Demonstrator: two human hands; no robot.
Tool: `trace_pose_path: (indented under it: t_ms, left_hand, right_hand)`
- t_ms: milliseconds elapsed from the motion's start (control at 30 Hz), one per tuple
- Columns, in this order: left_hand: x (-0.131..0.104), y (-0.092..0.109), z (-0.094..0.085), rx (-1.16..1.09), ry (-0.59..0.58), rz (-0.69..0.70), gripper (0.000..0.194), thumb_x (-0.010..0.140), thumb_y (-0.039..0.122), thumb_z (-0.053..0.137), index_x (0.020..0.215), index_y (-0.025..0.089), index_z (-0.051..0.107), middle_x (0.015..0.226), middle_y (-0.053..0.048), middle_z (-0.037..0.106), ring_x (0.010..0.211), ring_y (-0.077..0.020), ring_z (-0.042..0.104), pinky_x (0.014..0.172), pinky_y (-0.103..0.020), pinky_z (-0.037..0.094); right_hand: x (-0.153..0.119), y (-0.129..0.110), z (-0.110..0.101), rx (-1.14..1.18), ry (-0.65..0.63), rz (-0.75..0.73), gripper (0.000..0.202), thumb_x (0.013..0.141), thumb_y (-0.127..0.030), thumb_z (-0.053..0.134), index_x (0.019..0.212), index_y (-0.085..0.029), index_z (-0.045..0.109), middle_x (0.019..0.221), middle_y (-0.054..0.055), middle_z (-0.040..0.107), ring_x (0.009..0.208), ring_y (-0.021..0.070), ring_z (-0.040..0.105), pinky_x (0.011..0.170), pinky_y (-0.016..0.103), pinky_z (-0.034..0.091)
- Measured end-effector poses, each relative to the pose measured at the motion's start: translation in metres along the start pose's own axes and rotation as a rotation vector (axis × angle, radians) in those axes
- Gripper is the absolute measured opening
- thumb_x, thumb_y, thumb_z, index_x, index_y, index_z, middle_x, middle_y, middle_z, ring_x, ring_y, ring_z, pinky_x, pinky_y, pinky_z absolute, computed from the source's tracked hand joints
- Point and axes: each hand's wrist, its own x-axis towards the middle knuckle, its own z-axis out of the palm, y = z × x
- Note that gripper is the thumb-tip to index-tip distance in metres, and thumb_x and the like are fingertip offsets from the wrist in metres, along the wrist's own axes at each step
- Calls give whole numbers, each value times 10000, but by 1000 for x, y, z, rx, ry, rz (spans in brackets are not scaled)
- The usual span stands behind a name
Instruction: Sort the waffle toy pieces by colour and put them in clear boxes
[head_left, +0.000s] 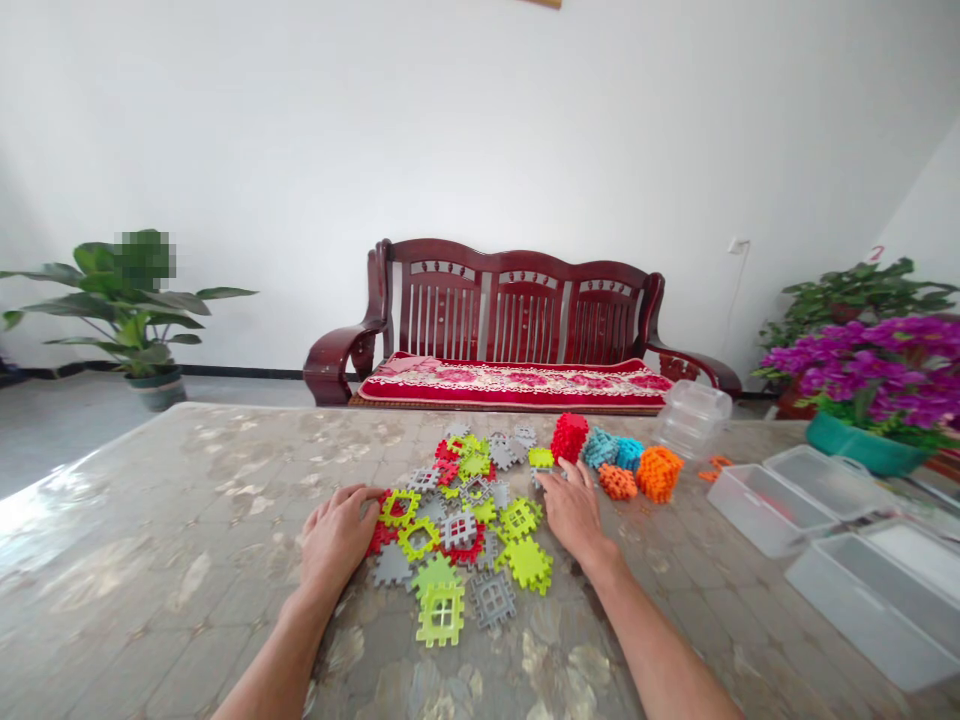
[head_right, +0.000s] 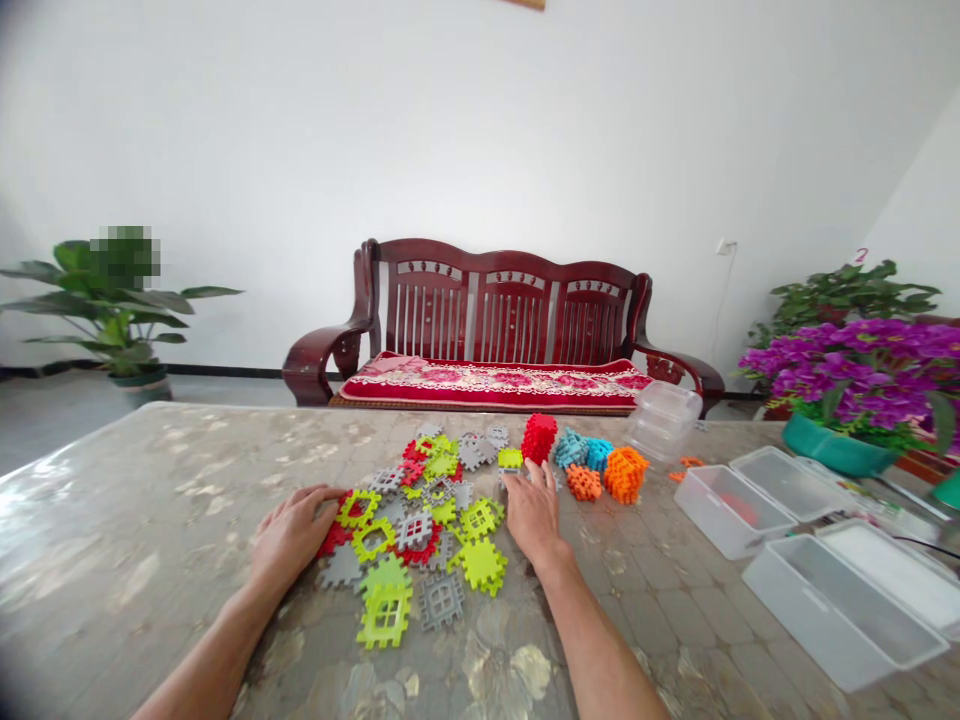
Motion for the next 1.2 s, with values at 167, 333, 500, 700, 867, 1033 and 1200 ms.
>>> trace_pose_path:
  t_ms: [167,333,500,700,867,1033,1200]
  left_hand:
    - [1,0,0,11,-5,-2,384,905,365,393,1128,345,705,1329,-10,622,1232,-260,544,1087,-446,344]
    - [1,1,0,15,-20,-4,386,905,368,391,1132,346,702,1326,-12,621,1232,-263,544,1087,-452,343]
    - [0,0,0,9,-5,5,385,901,375,393,1122,348,707,1312,-13,629,1219,-269,554,1086,-451,345]
    - [0,0,0,12,-3,2,387,906,374,390,1126,343,707,1319,-15,624,1216,-262,555,1086,-448,344]
    - [0,2,-1,11,-7,-5,381,905,362,396,1129,348,704,1321,-2,626,1229,-256,549,1090,-446,346]
    - [0,0,0,9,-3,3,379,904,363,398,1124,346,706,1316,-5,628,1230,-261,548,1091,-458,345]
    - [1,0,1,15,-4,1,381,905,364,391,1119,349,705,1317,-1,627,1225,-259,553,1090,-455,348]
  right_hand:
    - [0,0,-4,2,-18,-14,398,819,-75,518,1074,-314,708,1014,16,745,1165,259,531,1096,473,282]
    - [2,-1,-8,3,-74,-14,301,808,-113,586,1027,-285,701,943,53,722,1011,258,559,917,392,407]
    - [2,-1,-9,89,-59,-9,351,845,-101,526,1148,-223,655,924,71,708,933,252,556,856,359,420]
    - [1,-4,-14,293,30,-8,426,830,-80,538,1222,-231,614,953,48,706,962,242,550,911,379,423]
    - [-9,-12,-18,396,-41,-115,519,789,-40,520,1264,-237,586,965,29,693,971,211,564,933,363,434]
    - [-14,-17,-21,283,-47,37,482,816,-197,595,1296,-194,564,1120,71,682,1049,248,557,964,391,416]
    - [-14,-26,-19,99,-140,133,549,819,-360,641,1328,-171,557,1142,119,686,1054,293,571,934,414,414]
